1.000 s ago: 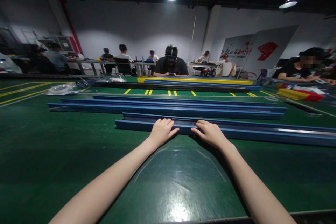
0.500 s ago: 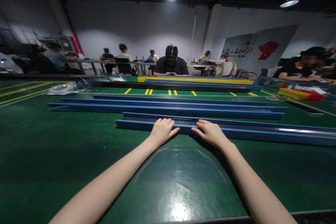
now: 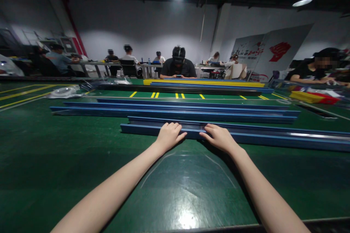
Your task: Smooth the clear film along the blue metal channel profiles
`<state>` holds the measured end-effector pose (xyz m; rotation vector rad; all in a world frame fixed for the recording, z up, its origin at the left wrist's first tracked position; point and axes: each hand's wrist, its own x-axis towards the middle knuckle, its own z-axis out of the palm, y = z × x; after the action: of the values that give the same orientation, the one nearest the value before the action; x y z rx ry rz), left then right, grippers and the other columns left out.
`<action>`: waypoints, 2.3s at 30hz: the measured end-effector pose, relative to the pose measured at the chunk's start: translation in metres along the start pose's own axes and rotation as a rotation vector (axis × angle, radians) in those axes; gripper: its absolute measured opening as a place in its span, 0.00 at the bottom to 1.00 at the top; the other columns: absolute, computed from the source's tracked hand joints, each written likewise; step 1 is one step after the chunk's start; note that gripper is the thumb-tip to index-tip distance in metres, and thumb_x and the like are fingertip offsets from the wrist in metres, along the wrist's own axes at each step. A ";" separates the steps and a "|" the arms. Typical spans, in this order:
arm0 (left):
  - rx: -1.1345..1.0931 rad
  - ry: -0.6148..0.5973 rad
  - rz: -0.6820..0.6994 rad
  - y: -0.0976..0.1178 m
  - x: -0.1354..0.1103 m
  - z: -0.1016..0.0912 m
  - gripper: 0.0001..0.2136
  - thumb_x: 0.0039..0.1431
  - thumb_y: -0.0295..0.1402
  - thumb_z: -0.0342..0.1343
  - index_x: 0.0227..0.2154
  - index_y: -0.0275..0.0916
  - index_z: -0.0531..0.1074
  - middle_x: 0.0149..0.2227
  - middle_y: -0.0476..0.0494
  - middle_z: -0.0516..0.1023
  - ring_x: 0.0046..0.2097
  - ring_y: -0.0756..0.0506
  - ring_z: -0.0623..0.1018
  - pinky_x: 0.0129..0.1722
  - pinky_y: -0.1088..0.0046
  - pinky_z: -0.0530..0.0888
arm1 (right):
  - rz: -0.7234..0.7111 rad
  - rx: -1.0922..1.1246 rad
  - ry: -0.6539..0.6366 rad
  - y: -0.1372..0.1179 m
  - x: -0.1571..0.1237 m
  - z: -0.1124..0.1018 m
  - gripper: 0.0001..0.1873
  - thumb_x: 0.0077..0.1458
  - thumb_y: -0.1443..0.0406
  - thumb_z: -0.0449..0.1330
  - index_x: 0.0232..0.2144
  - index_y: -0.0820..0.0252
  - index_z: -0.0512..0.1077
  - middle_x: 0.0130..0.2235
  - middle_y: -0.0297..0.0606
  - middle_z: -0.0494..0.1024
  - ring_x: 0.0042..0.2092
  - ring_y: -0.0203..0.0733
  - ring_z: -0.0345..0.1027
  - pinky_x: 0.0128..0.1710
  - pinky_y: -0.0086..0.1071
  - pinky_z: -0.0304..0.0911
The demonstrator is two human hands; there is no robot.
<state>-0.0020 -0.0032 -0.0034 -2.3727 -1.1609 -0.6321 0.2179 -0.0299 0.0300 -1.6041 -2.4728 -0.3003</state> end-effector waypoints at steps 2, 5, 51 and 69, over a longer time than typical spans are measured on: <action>0.000 0.003 0.000 0.000 0.000 0.000 0.17 0.59 0.44 0.41 0.31 0.37 0.68 0.32 0.45 0.73 0.36 0.46 0.71 0.33 0.70 0.61 | -0.003 -0.003 0.007 0.000 0.000 0.000 0.20 0.58 0.54 0.42 0.28 0.58 0.67 0.36 0.37 0.72 0.37 0.37 0.66 0.28 0.26 0.51; 0.000 0.007 0.002 0.000 0.000 0.001 0.16 0.59 0.44 0.42 0.31 0.37 0.68 0.32 0.45 0.73 0.35 0.46 0.71 0.32 0.70 0.61 | -0.005 -0.007 0.015 0.000 0.000 0.000 0.20 0.58 0.54 0.42 0.27 0.58 0.67 0.35 0.36 0.72 0.37 0.37 0.66 0.28 0.26 0.51; -0.061 -0.009 -0.003 0.000 0.001 -0.002 0.15 0.59 0.43 0.43 0.32 0.37 0.68 0.35 0.44 0.74 0.39 0.46 0.71 0.35 0.69 0.61 | -0.004 0.022 0.017 0.000 0.001 0.002 0.21 0.57 0.53 0.42 0.34 0.58 0.70 0.41 0.40 0.71 0.43 0.39 0.64 0.33 0.28 0.57; -0.064 0.004 0.000 0.000 0.001 -0.002 0.15 0.59 0.43 0.42 0.33 0.37 0.66 0.34 0.44 0.73 0.37 0.46 0.71 0.35 0.70 0.61 | -0.053 -0.012 0.050 -0.012 0.005 0.004 0.18 0.58 0.56 0.42 0.32 0.58 0.67 0.35 0.38 0.71 0.38 0.37 0.64 0.31 0.27 0.53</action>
<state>-0.0019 -0.0038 -0.0012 -2.4229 -1.1554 -0.6834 0.2050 -0.0286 0.0263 -1.5182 -2.4841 -0.3590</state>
